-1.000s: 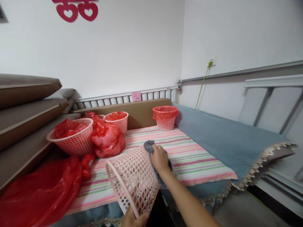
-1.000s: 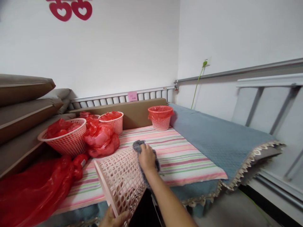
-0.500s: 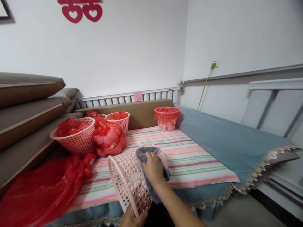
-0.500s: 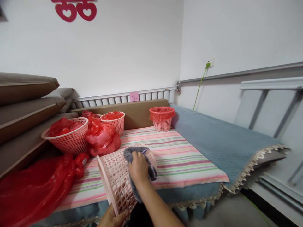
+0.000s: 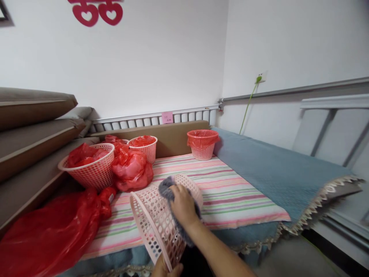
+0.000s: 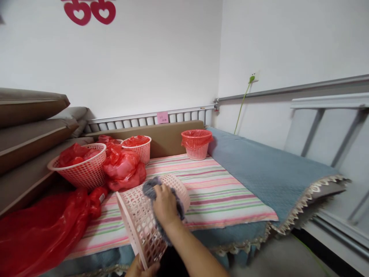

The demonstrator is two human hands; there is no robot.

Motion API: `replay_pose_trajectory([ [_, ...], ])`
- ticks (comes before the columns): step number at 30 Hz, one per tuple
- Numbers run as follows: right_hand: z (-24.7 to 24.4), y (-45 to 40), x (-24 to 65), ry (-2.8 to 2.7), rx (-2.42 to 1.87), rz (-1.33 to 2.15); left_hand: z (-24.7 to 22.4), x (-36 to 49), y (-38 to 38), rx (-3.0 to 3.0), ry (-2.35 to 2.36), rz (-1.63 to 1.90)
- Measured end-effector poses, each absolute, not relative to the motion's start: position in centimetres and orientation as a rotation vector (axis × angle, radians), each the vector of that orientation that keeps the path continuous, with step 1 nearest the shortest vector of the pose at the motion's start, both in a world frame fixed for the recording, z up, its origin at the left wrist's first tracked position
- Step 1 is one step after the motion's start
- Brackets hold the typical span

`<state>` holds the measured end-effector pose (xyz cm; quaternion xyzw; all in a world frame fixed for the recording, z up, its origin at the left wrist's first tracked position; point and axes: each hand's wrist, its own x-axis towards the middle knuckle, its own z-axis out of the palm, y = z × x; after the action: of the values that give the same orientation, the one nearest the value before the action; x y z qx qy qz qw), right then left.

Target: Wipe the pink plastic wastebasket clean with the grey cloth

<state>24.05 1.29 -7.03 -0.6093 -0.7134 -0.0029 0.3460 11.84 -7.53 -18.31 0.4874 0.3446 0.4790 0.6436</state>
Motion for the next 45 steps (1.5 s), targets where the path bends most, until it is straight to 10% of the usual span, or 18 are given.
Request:
replay_pose_trajectory([
  [8, -8.8, 6.6, 31.0, -1.553, -1.985, -0.178, -21.3, 11.5, -6.9, 1.18, 0.722, 1.108],
  [18, -8.6, 4.7, 29.2, -1.548, -1.928, -0.044, -9.4, 11.4, -5.2, 0.838, 0.759, 1.23],
  [32, -7.0, -5.4, 18.7, -1.894, -1.22, 0.329, -16.4, 8.6, -5.1, 1.133, 1.083, 1.276],
  [45, -8.1, 6.0, 31.8, -1.502, -1.993, -0.141, -13.1, 10.8, -7.4, 1.41, 0.861, 0.941],
])
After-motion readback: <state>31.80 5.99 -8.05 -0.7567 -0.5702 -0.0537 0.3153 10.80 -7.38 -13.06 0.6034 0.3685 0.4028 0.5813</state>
